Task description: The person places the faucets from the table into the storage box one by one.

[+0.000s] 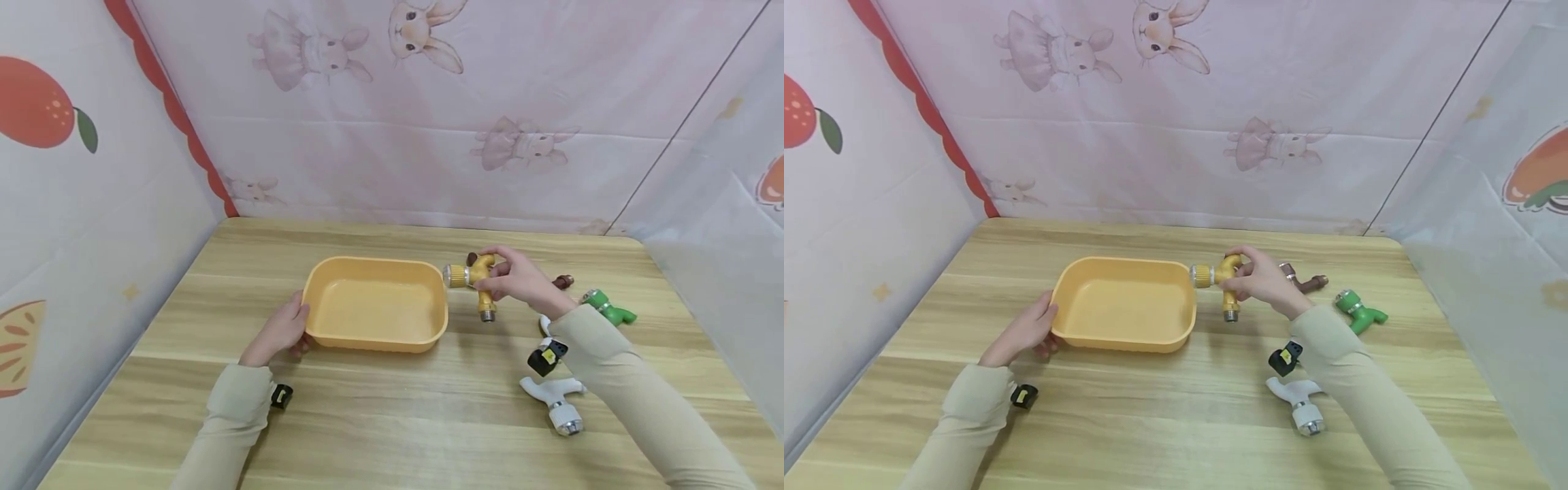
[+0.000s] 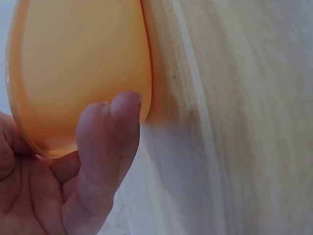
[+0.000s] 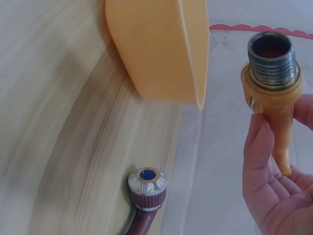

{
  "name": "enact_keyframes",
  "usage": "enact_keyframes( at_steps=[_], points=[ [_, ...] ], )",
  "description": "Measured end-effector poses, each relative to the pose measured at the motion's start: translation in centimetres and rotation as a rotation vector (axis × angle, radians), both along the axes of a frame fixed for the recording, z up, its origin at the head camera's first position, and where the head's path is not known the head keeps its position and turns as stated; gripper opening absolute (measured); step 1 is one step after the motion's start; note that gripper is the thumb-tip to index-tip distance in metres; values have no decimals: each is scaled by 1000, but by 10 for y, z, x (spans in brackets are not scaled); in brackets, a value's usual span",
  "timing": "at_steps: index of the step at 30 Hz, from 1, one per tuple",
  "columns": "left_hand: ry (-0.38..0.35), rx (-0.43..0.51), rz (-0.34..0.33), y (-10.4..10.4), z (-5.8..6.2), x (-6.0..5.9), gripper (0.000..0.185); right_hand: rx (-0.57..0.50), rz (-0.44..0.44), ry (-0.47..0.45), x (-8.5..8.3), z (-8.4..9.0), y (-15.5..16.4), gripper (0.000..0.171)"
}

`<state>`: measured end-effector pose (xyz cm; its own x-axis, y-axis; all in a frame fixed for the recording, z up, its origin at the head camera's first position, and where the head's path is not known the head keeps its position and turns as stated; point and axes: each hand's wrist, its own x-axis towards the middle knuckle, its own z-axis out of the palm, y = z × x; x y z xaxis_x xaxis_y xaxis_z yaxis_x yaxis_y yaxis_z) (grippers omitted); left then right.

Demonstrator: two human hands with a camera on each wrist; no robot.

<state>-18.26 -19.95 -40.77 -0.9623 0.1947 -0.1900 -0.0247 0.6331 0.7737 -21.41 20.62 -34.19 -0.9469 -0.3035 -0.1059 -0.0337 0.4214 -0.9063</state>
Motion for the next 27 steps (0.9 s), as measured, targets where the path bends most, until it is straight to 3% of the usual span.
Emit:
enact_keyframes(
  at_steps=[27],
  points=[
    [2, 13, 12, 1, 0, 3, 34, -55, -5, -53, -13, 4, -31, 62]
  ],
)
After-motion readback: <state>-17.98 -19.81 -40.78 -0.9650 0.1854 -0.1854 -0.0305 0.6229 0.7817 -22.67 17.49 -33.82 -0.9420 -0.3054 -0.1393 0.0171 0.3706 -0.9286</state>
